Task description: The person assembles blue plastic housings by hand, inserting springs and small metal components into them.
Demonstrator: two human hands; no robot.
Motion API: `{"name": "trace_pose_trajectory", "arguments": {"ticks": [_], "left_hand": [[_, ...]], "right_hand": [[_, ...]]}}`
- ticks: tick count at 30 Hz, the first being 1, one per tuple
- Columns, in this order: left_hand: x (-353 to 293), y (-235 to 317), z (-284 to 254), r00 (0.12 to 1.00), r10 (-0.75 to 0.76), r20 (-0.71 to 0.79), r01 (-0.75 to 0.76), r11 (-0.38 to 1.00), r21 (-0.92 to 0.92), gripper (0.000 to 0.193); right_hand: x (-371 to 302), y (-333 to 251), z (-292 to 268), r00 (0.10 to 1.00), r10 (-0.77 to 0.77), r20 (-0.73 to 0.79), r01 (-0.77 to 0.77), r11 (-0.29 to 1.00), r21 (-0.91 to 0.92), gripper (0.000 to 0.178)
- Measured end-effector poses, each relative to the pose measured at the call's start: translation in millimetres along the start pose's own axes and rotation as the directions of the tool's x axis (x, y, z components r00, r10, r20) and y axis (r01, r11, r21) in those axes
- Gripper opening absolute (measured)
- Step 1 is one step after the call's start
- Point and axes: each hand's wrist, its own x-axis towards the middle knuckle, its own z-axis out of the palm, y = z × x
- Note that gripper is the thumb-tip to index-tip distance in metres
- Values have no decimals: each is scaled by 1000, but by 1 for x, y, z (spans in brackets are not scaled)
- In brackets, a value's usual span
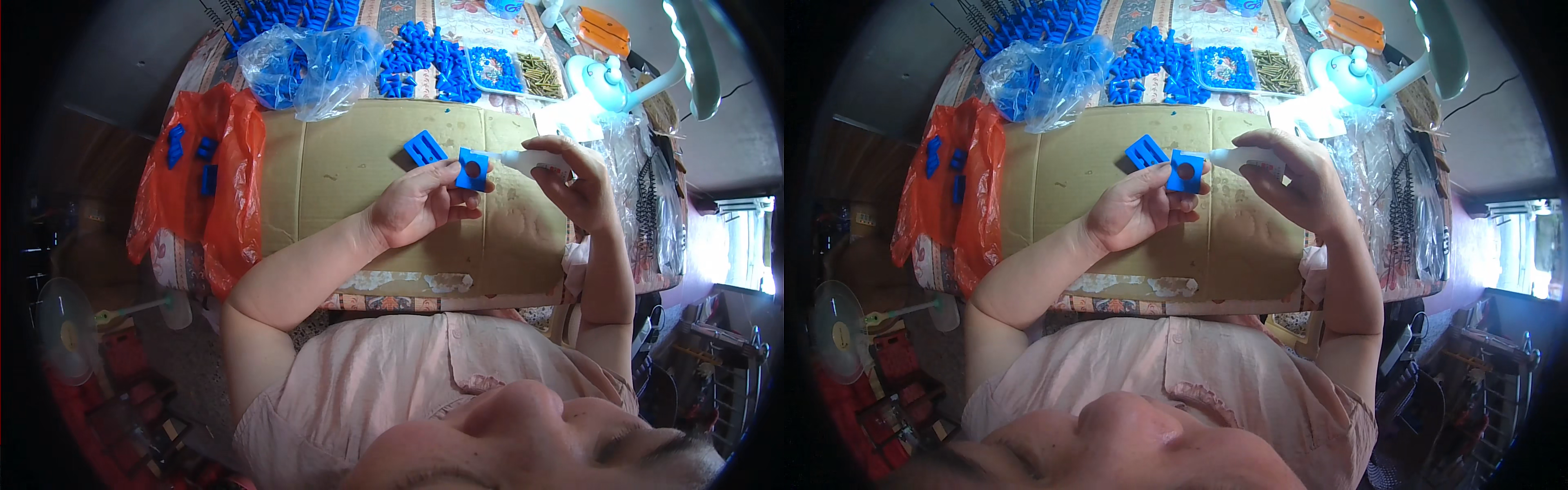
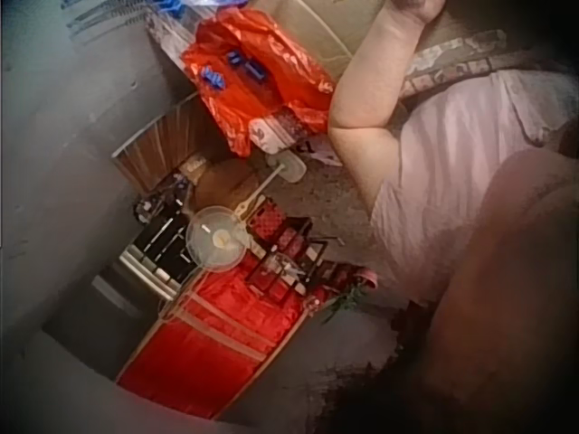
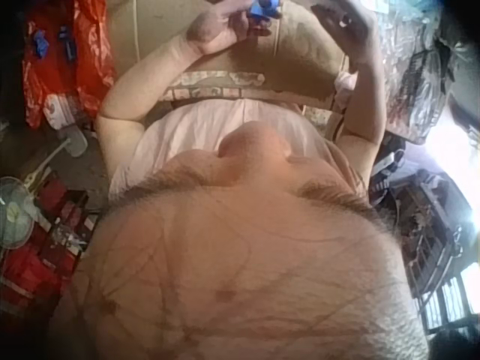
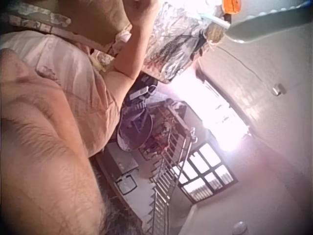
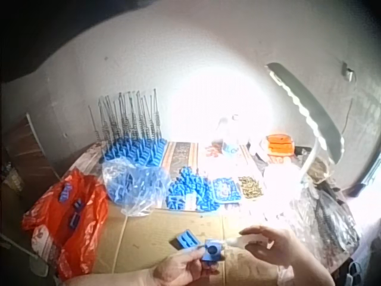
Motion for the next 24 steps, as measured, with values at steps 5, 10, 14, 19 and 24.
{"name": "trace_pose_trajectory", "arguments": {"ticks": [5, 10, 14, 19, 24], "left_hand": [[1, -2, -6, 1000, 6, 19, -6, 1000, -4, 46], [0, -2, -5, 999, 17, 43, -16, 1000, -14, 45], [0, -1, -3, 1000, 5, 0, -5, 1000, -3, 44], [1, -1, -5, 1000, 5, 29, -5, 1000, -19, 44], [0, -2, -5, 1000, 12, 23, -12, 1000, -8, 43]], "right_hand": [[2, -4, 2, 999, 16, 34, -15, 1000, -26, 29], [2, -5, -1, 999, 6, 36, -4, 999, -47, 28], [2, -4, 1, 1000, 8, 19, -7, 999, -37, 27], [3, -4, 1, 999, -15, 42, 17, 999, -40, 28], [3, -6, 1, 999, -25, 27, 27, 997, -66, 28]]}}
